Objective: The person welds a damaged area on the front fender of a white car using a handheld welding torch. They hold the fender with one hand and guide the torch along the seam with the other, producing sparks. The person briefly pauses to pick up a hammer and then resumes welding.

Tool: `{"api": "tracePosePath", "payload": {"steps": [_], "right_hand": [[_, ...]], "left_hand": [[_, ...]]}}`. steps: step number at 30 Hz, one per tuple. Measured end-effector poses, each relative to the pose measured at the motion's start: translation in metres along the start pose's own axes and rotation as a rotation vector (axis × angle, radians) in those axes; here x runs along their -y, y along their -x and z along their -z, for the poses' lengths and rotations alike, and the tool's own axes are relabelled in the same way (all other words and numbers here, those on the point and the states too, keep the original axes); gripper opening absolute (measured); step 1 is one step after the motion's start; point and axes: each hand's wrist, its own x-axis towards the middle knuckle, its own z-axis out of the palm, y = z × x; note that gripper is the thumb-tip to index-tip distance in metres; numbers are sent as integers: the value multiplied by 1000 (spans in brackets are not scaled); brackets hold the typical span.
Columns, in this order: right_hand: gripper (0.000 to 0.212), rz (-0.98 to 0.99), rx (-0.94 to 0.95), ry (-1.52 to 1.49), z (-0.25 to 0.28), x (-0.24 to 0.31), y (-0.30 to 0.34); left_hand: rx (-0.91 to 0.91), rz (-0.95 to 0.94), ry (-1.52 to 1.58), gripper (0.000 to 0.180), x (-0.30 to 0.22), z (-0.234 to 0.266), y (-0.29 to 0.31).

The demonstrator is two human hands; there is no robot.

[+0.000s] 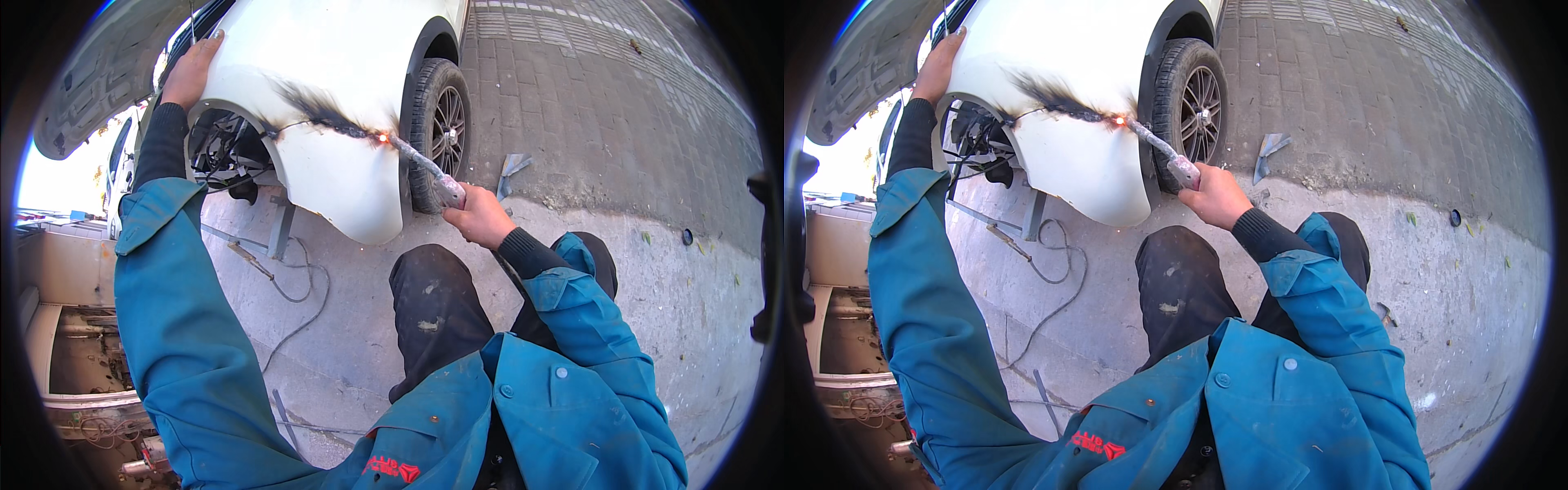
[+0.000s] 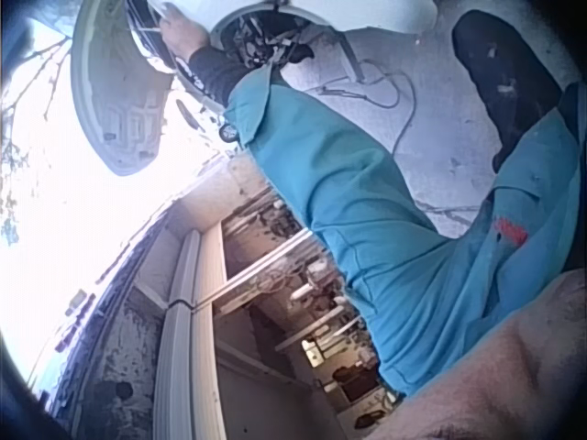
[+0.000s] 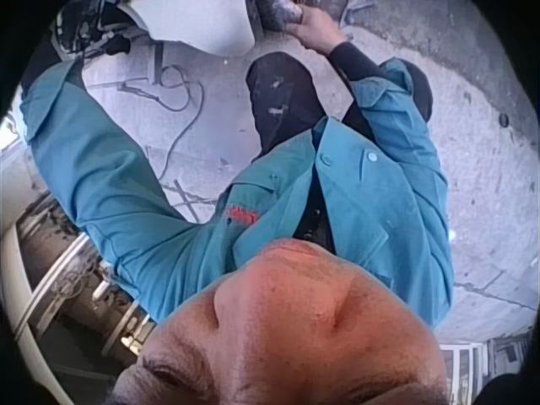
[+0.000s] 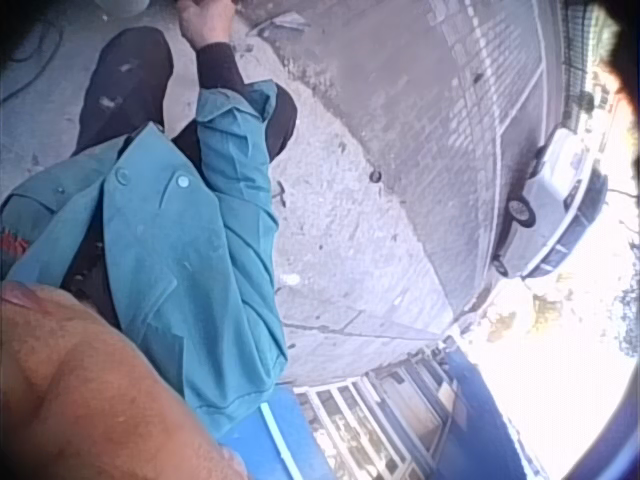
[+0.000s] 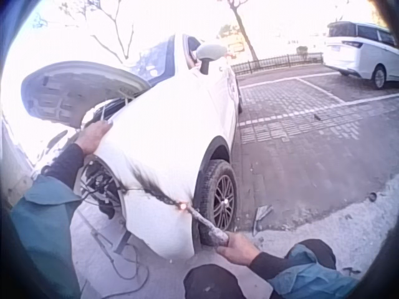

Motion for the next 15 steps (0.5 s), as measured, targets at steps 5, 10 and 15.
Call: {"api": "tracePosePath", "payload": {"steps": [5,10,15], "right_hand": [[31,57,-15,19,-3,-5,-2],[32,58,-4,-20,-2,-7,-3],[31,0,9,-22,0,-3,-1]], "left_hand": [[-7,-41,-33,67,2,0,-4],[19,-1,-12,67,0,1,-2],[-2,-10,-8,69,-3,0,1]]}}
